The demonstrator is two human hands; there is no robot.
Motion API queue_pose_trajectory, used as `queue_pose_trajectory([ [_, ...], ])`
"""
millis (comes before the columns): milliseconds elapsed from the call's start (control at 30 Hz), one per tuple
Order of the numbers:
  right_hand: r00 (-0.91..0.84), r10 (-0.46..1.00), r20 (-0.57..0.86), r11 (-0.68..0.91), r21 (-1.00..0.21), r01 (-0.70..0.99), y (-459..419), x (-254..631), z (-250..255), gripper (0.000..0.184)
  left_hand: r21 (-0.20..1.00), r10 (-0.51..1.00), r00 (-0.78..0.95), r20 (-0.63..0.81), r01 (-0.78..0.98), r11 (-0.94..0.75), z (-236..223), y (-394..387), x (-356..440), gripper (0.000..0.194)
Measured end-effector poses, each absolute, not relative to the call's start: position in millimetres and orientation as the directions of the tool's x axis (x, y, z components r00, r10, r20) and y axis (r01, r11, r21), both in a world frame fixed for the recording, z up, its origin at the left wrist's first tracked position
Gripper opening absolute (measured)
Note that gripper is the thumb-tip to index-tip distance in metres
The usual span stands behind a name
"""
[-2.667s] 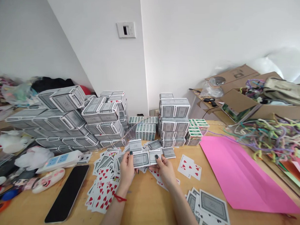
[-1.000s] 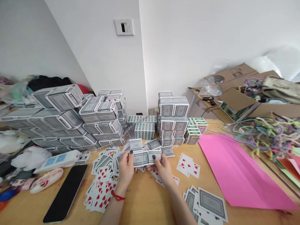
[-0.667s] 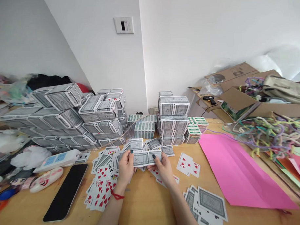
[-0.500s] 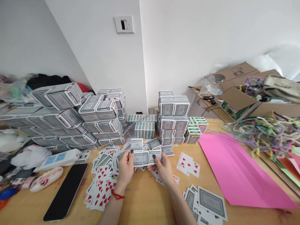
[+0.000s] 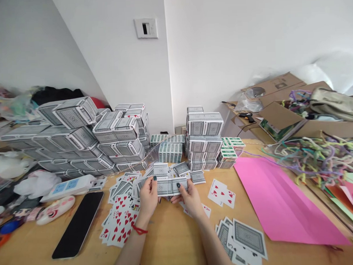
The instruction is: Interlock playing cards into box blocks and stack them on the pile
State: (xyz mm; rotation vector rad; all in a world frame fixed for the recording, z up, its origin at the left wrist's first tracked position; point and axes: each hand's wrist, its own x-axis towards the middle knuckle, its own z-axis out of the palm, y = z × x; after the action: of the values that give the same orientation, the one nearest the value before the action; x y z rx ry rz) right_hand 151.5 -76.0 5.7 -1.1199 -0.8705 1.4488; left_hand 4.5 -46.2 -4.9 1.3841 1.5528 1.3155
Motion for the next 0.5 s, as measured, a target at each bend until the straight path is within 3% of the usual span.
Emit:
queue_pose_trajectory([
  [167, -0.036, 0.979, -0.199, -0.2, -0.929, -0.311, -74.9, 152.6, -0.1, 0.041, 0.958, 0.958, -0.248, 0.145, 0.276, -0.073, -3.7, -47.5, 5.9, 0.03],
  [333, -0.099, 0.969, -0.226, -0.246, -0.909, -0.337, -77.8, 157.9, -0.1, 0.036, 0.983, 0.979, -0.175, 0.103, 0.167, -0.074, 0.8, -48.3, 3.7, 0.027],
  [500, -0.092, 0.981, -0.172, -0.193, -0.917, -0.348, -82.1, 157.8, 6.0, 0.05, 0.993, 0.994, -0.035, 0.1, 0.066, -0.097, 1.6, -45.5, 1.5, 0.029],
])
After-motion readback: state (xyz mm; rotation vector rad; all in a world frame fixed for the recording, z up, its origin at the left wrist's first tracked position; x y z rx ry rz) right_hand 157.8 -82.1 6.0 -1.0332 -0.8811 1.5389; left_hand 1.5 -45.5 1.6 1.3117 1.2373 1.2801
